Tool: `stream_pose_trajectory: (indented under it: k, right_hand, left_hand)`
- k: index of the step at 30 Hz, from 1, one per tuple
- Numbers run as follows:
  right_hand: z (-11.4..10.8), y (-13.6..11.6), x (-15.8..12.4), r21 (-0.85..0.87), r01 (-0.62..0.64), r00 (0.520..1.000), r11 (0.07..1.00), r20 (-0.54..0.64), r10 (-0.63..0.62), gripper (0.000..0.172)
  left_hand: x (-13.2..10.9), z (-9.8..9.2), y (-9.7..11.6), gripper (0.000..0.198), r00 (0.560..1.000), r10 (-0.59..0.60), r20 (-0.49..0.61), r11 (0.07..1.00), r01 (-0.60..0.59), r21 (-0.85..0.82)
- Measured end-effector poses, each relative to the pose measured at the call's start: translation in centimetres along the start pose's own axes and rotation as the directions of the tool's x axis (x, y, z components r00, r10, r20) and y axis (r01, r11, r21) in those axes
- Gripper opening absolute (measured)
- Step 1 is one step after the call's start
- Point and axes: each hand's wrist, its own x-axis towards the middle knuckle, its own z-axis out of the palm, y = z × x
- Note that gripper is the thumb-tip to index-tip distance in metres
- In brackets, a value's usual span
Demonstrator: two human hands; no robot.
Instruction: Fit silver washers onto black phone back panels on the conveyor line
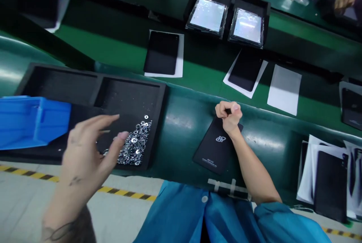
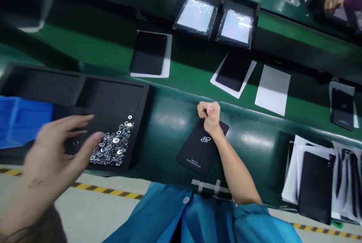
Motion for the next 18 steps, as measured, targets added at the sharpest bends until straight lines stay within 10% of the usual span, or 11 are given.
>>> stream_pose_trajectory:
  k: [8, 18]
  right_hand:
    - [0.0, -0.2, 0.0, 0.000, -0.016, 1.000, 1.000, -0.014, 0.016, 0.075]
    - [-3.4, -5.1, -1.0, 0.221, -0.023, 0.949, 0.975, -0.301, 0.091, 0.064]
  left_hand:
    - [-2.2, 5.6, -4.6, 0.058, 0.964, -0.037, 0.264, 0.991, 0.001, 0.135]
    - [-1.7, 6.0, -4.8, 0.044, 0.994, 0.108, 0.003, 0.994, -0.108, 0.031]
